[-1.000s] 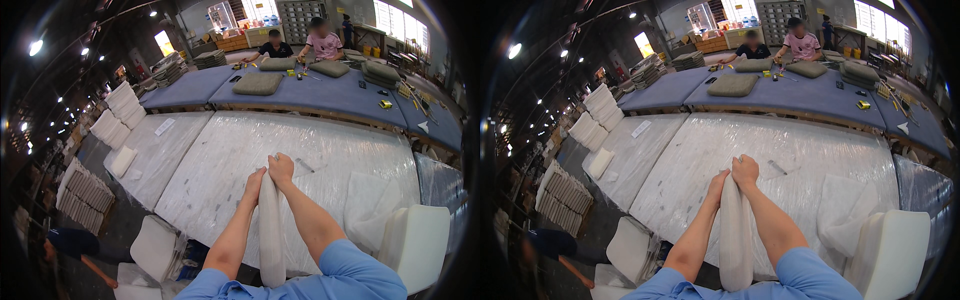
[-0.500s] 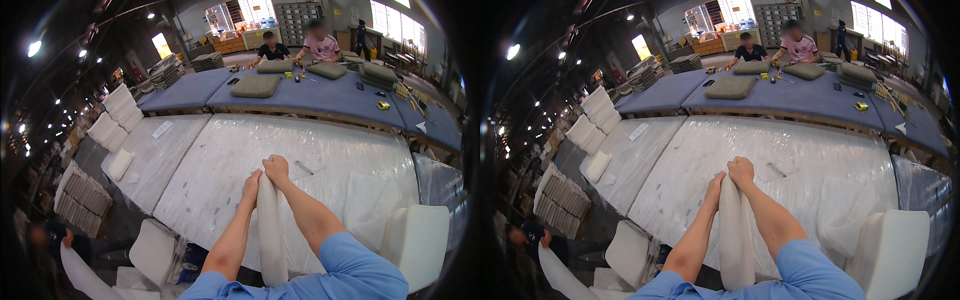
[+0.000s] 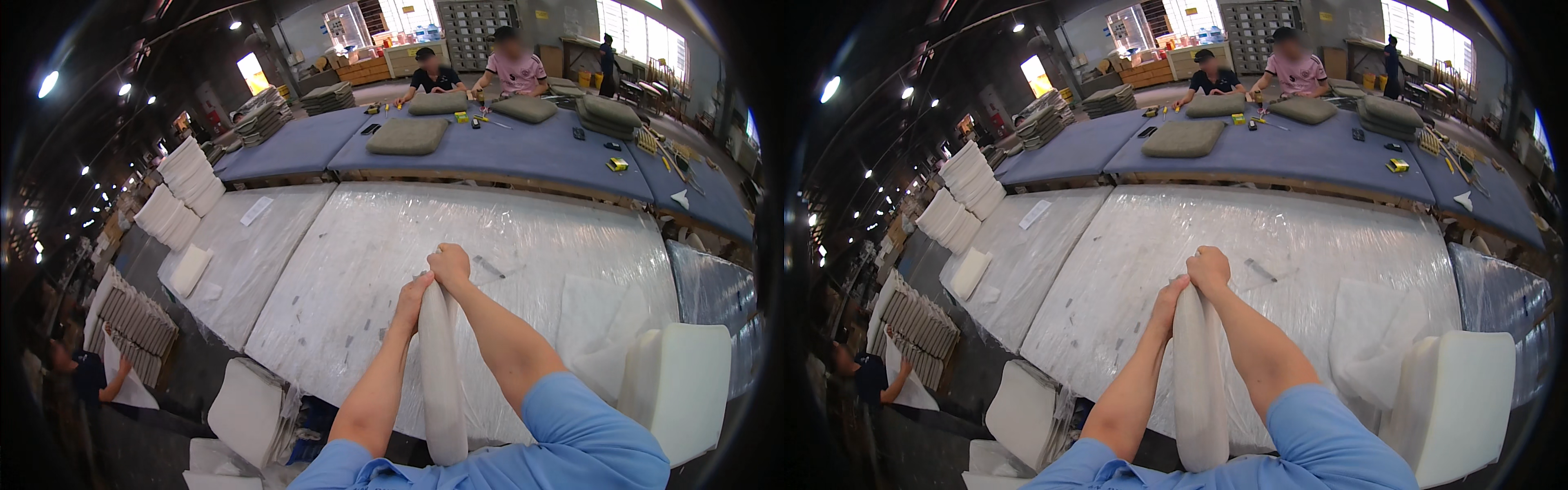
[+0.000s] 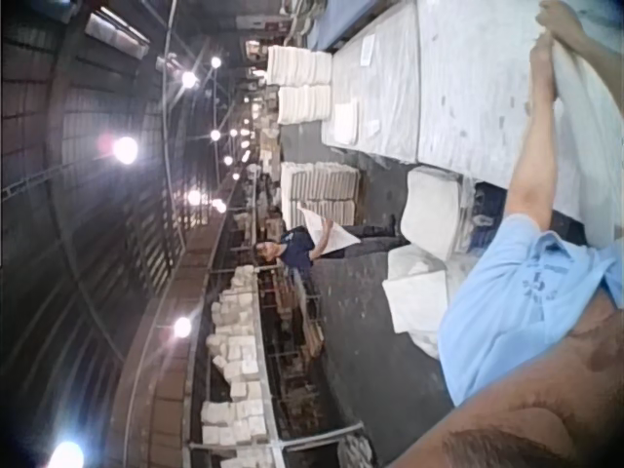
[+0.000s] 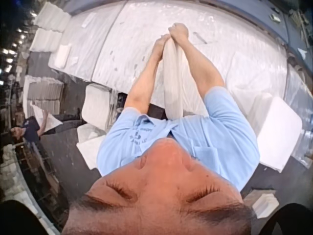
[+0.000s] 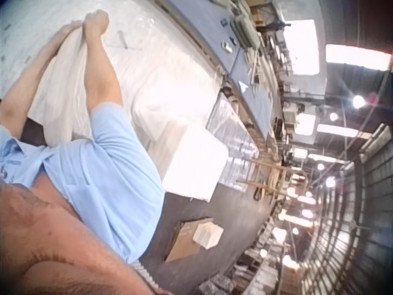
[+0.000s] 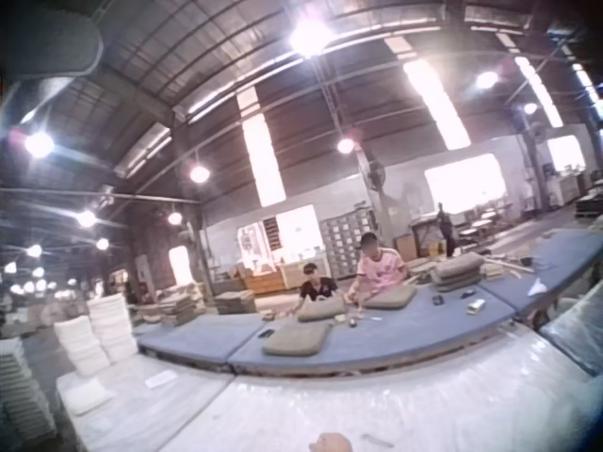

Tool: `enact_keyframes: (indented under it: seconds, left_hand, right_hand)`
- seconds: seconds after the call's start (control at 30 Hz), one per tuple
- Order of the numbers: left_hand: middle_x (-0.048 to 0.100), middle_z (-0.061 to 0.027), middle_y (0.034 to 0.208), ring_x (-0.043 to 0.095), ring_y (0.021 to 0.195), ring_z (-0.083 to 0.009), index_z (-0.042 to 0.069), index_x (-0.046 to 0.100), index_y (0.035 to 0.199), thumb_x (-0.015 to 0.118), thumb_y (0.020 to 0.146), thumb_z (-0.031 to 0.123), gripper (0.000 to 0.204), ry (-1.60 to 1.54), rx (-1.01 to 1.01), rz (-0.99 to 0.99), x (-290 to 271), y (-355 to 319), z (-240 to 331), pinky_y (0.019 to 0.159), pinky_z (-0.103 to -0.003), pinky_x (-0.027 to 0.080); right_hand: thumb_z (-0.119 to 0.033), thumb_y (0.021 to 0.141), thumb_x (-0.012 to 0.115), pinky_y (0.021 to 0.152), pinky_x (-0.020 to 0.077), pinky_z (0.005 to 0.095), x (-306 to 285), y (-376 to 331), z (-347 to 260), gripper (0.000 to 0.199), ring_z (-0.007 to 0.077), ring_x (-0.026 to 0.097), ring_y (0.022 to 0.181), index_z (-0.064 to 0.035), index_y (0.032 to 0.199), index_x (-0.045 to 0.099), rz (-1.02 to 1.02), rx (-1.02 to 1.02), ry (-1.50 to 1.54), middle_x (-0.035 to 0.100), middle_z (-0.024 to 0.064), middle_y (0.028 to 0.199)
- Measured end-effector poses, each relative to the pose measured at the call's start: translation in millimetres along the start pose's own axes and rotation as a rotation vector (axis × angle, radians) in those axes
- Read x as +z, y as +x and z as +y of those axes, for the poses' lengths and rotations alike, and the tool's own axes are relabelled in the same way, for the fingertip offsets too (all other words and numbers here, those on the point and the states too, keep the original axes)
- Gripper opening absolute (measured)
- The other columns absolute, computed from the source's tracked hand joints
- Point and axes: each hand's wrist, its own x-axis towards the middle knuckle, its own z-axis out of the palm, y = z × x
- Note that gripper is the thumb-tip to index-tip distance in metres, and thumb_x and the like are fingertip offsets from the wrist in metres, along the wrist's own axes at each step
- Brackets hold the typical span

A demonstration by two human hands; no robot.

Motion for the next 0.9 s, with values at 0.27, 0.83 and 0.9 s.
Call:
enact_keyframes:
  seconds: [0.27,0.83,0.9]
  left_hand:
    - [0.068,-0.0096,0.098,0.064,0.087,-0.0174,0.0,0.07,0.108,0.06,0.097,0.052,0.054,0.089,0.044,0.168,12.2,-4.9,-1.9,0.076,-0.033,0.051]
    - [0.068,-0.0108,0.107,0.064,0.099,-0.0197,0.0,0.065,0.122,0.06,0.097,0.064,0.069,-0.163,-0.11,-0.004,-42.9,11.7,0.8,0.091,-0.037,0.051]
    - [0.068,-0.0121,0.109,0.065,0.101,-0.0207,-0.002,0.063,0.125,0.063,0.095,0.066,0.074,-0.084,-0.133,-0.059,-38.6,12.3,8.2,0.092,-0.037,0.051]
  right_hand:
    - [-0.015,0.077,0.061,0.082,0.0558,0.0482,-1.9,1.6,-9.1,0.018,0.0414,0.071,0.094,-0.0058,0.086,0.073,-0.057,0.084,-0.084,0.074,0.0216,0.098]
    - [-0.019,0.071,0.066,0.072,0.0527,0.0466,34.3,3.5,-11.9,0.019,0.0379,0.067,0.073,-0.0007,0.074,0.068,-0.139,-0.031,-0.014,0.069,0.0237,0.077]
    - [-0.02,0.07,0.066,0.069,0.0518,0.0465,31.1,6.4,-4.6,0.019,0.0375,0.065,0.069,-0.0005,0.072,0.066,-0.119,-0.054,-0.021,0.067,0.0232,0.074]
